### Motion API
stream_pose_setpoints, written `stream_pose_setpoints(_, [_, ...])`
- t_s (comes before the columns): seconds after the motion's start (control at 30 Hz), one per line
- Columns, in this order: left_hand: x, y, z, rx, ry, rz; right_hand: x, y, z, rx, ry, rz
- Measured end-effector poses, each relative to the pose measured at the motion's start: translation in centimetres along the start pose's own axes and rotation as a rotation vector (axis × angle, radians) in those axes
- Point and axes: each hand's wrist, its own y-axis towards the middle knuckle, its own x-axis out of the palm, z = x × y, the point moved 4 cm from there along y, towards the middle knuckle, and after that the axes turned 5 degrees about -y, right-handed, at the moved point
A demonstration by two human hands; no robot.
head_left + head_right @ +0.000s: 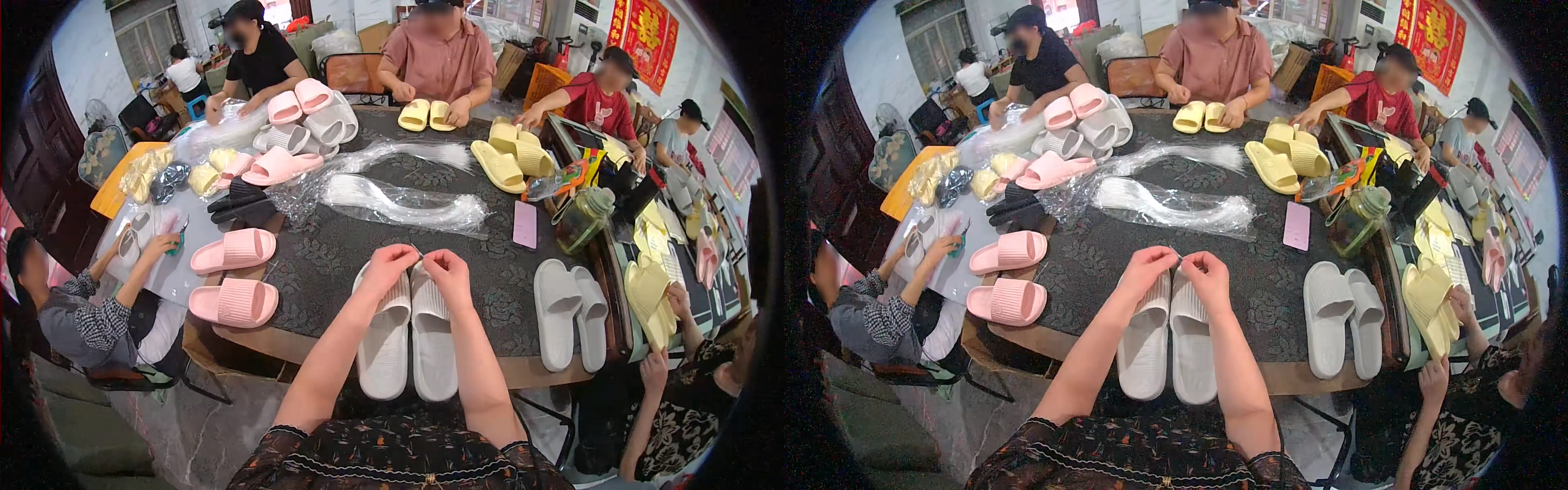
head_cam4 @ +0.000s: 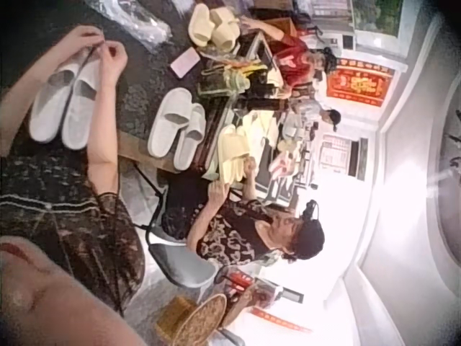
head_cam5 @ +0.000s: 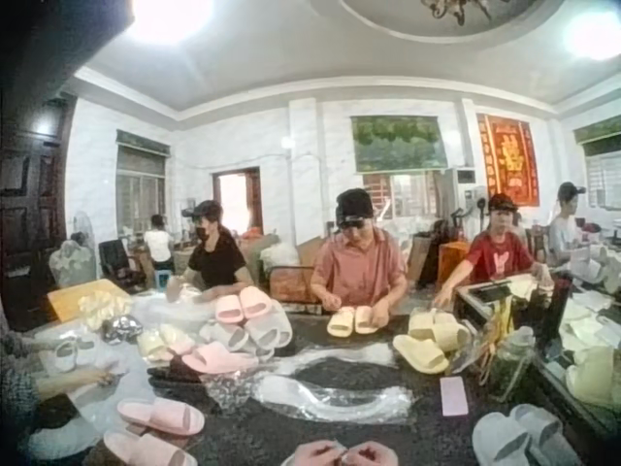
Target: The person connects pairs of slippers together by threading plastic fasteners through them by hand.
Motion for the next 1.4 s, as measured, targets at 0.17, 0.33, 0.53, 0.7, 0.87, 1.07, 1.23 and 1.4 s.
stream_pose_setpoints(0.17, [-0.4, -0.1, -0.1, -0.089, -0.114, 0.065, 0.0, 0.1, 0.3, 0.021, -0.061, 0.016])
stream_pose_setpoints(0.33, [0.4, -0.5, 0.7, -0.027, 0.037, -0.028, -0.1, 0.0, -0.2, 0.042, -0.043, 0.001])
stream_pose_setpoints(0.53, [-0.2, -0.3, 0.3, -0.071, 0.010, -0.007, 0.0, 0.0, 0.1, 0.004, -0.044, -0.007])
stream_pose_setpoints(0.7, [0.1, -0.3, -0.2, -0.025, -0.034, 0.022, -0.1, 0.1, 0.6, -0.006, 0.018, 0.037])
stream_pose_setpoints(0.87, [-0.3, -0.4, -0.1, -0.076, -0.050, 0.026, 0.1, -0.1, 0.0, -0.007, -0.049, 0.011])
stream_pose_setpoints(1.07, [0.1, -0.1, 0.1, -0.075, -0.018, 0.014, -0.3, 0.1, 0.2, -0.015, 0.028, 0.061])
stream_pose_setpoints(1.23, [0.0, 0.1, 0.0, 0.053, 0.129, -0.104, 0.1, 0.1, 0.1, -0.011, -0.046, -0.006])
stream_pose_setpoints(1.4, [-0.4, -0.1, 0.0, -0.119, -0.148, 0.087, -0.2, 0.0, 0.3, -0.010, -0.007, 0.042])
